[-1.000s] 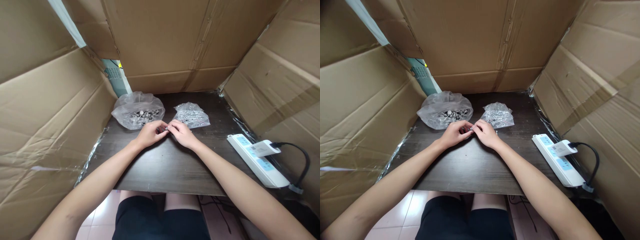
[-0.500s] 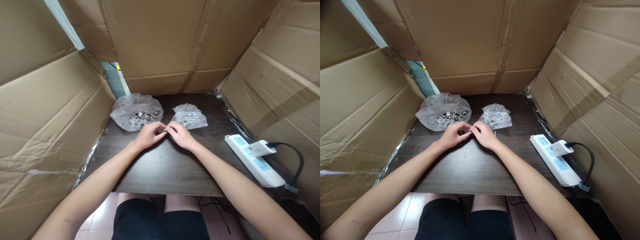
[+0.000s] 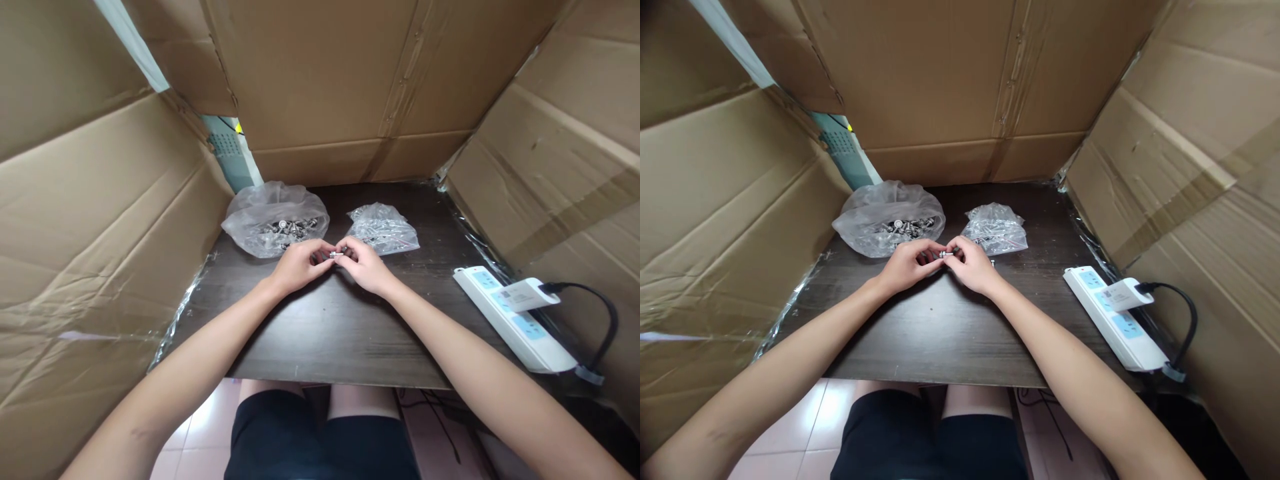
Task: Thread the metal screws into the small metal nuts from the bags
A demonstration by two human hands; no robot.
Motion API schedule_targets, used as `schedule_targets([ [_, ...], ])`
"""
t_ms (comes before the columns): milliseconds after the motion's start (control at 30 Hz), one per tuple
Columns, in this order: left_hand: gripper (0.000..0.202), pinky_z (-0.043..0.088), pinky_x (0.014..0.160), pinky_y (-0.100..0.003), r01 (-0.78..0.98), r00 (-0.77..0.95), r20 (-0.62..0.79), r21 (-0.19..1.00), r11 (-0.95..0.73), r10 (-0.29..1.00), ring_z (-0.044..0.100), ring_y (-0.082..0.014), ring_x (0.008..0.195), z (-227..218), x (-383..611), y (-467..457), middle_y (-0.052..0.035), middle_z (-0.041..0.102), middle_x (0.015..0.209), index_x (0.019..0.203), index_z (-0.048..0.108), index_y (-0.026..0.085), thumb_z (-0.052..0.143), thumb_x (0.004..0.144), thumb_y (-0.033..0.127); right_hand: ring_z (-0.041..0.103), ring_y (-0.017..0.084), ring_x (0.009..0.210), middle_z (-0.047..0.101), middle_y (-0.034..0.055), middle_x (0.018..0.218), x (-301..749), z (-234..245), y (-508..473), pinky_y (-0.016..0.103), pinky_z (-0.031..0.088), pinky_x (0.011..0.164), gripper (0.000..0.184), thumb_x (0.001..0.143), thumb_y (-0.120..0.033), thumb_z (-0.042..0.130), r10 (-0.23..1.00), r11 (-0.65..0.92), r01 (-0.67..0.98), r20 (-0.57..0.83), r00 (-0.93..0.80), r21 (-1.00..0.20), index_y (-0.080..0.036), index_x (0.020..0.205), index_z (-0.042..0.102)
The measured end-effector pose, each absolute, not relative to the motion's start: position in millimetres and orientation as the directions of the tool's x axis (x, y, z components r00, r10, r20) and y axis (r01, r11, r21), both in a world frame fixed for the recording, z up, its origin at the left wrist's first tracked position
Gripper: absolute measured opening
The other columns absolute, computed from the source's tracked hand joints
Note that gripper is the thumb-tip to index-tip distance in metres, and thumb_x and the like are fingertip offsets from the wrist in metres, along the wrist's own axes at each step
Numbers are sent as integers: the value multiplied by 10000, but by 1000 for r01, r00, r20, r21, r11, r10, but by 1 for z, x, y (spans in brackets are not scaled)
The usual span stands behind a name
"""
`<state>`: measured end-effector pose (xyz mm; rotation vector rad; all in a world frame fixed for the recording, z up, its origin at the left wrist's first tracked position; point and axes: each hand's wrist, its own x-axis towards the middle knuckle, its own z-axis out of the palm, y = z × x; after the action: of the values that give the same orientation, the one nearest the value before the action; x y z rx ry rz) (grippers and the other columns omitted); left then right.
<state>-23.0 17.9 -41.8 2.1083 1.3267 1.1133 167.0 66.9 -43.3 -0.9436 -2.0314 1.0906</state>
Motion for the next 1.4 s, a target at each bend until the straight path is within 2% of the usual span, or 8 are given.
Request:
schedule_targets([
  [200,122,486,617,-208,564,233,419,677,-472,878,625,-109,686,-41,-23,18,-14,704,837,994,704,166,680,913,254,529,170,769,562,25,793,167,-41,68,321,408,742,294,958,-356,513,794,449,309,216,-568,-839,-192,725,585],
  [400,145,496,624,-218,566,222,416,681,-464,882,631,-113,690,-42,-24,17,-20,715,869,1029,702,175,675,914,259,546,170,792,605,31,892,167,-40,66,306,426,722,134,908,-322,586,806,429,283,221,-549,-858,-202,865,626],
  [567,126,496,632,-216,572,229,422,671,-472,877,629,-113,699,-41,-24,17,-14,701,855,1013,693,173,679,913,248,554,181,829,583,42,843,167,-40,67,323,433,767,263,960,-335,511,790,454,280,238,-565,-846,-193,760,607],
  [767,142,488,632,-212,569,226,427,671,-474,876,623,-107,692,-41,-25,17,-11,696,859,1033,696,175,681,914,251,524,149,730,574,24,899,167,-41,66,303,426,690,93,875,-286,612,809,423,274,224,-544,-863,-193,880,621],
  [933,126,490,634,-213,568,233,432,667,-482,871,623,-109,698,-41,-24,17,-13,696,861,1016,693,170,668,919,245,545,174,815,574,38,859,167,-41,66,313,432,738,230,950,-329,537,795,459,288,243,-556,-840,-193,783,618],
  [1133,140,500,637,-216,569,216,433,673,-473,875,630,-111,696,-40,-23,16,-19,704,874,1028,696,176,669,919,260,527,145,712,583,18,886,166,-42,66,300,434,684,91,874,-282,612,818,395,272,201,-539,-877,-198,908,610],
  [1267,136,505,633,-220,574,222,426,670,-471,877,630,-116,692,-40,-24,16,-18,700,854,1020,695,177,668,915,259,559,182,839,582,45,875,167,-41,66,321,442,752,230,948,-335,533,795,463,277,257,-549,-842,-195,786,616],
  [1400,154,502,633,-218,578,217,425,669,-467,879,629,-112,682,-42,-24,16,-13,699,854,1039,698,182,679,914,270,521,145,704,583,20,905,166,-43,66,304,431,674,88,863,-278,614,818,402,280,204,-538,-872,-200,902,605],
])
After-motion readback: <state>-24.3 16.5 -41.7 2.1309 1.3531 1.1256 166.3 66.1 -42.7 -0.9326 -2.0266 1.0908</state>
